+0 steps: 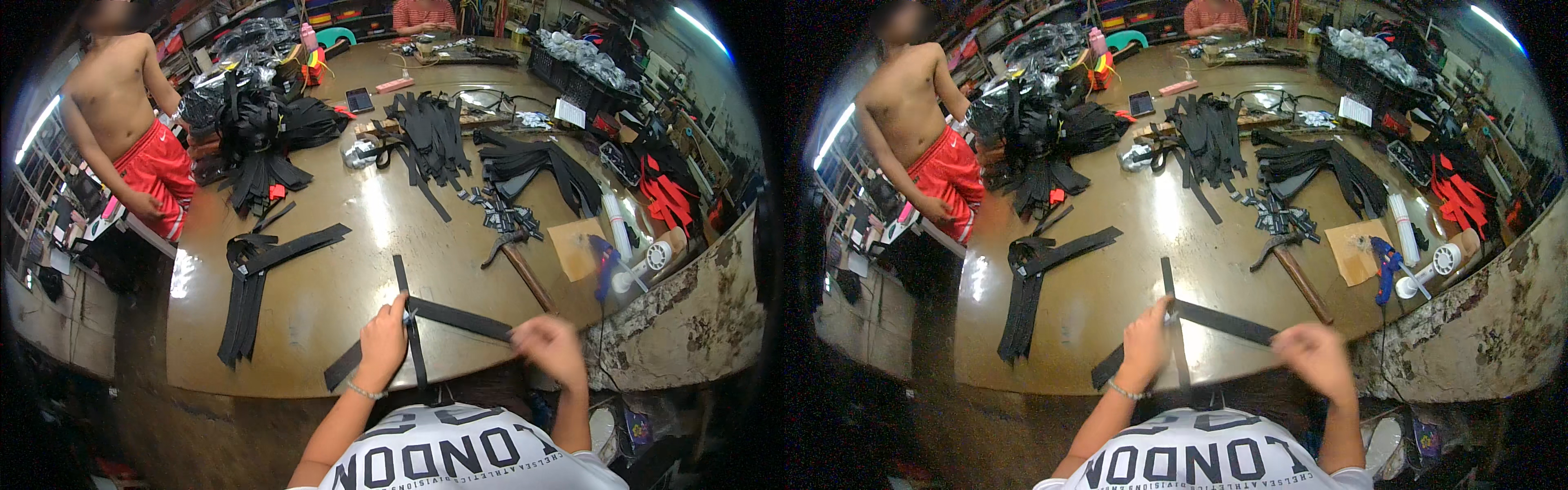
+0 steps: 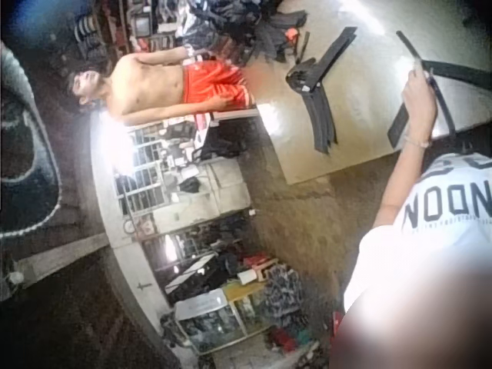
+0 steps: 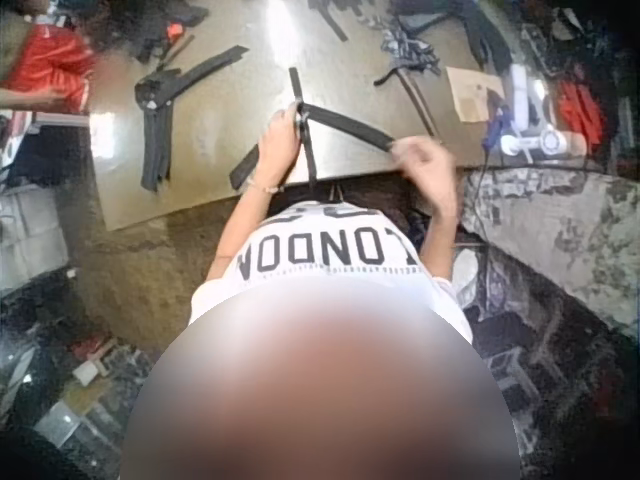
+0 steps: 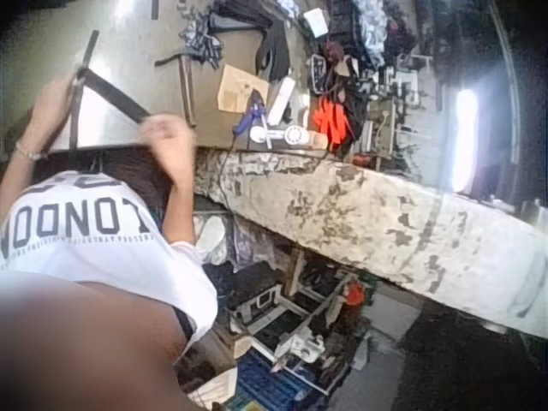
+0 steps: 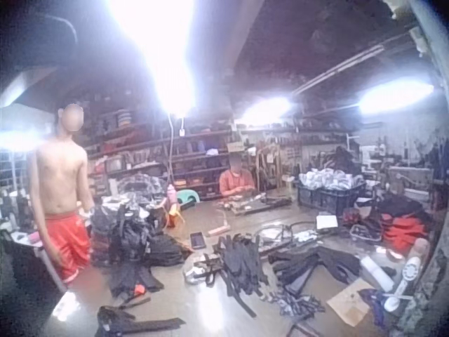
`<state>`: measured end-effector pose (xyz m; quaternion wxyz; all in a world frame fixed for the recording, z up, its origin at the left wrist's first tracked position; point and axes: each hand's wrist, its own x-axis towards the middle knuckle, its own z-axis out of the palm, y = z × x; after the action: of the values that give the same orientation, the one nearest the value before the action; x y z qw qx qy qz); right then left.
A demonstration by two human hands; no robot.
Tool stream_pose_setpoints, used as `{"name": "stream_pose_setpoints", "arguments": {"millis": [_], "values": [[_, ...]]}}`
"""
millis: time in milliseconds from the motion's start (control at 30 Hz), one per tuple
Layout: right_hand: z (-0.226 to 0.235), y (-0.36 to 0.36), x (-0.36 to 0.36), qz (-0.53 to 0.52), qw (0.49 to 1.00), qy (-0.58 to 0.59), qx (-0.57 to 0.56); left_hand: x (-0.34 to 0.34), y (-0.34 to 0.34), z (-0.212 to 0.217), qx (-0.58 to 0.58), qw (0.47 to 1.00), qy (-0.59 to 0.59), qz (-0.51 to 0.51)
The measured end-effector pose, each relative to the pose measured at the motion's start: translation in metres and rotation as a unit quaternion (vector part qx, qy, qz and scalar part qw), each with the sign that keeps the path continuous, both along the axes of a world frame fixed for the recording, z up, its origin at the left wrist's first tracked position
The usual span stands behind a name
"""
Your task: The person repeatedly assembles black fabric straps by applying hot glue with a glue gun, attaching small rectangular pieces, and pressing them into place. They handle multiple strap segments and small parts, stacking completed units on the table.
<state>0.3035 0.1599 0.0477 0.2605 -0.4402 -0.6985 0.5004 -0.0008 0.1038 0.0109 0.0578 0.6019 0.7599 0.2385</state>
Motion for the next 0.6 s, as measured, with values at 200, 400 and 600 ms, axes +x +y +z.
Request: {"name": "stream_pose_setpoints", "arguments": {"millis": [200, 400, 600], "values": [[-0.07, 0.083, 0.104, -0.511, 0.751, -0.238, 0.343, -0.013, -0.009, 0.006, 0.034, 0.992, -0.105, 0.064], [-0.028, 0.131, 0.076, -0.398, 0.865, -0.196, 0.234, -0.013, -0.028, -0.003, 0.052, 0.995, -0.08, 0.018], [0.034, 0.07, -0.067, -0.018, 0.991, 0.059, 0.12, -0.013, -0.027, -0.007, 0.04, 0.998, -0.037, 0.019]]}}
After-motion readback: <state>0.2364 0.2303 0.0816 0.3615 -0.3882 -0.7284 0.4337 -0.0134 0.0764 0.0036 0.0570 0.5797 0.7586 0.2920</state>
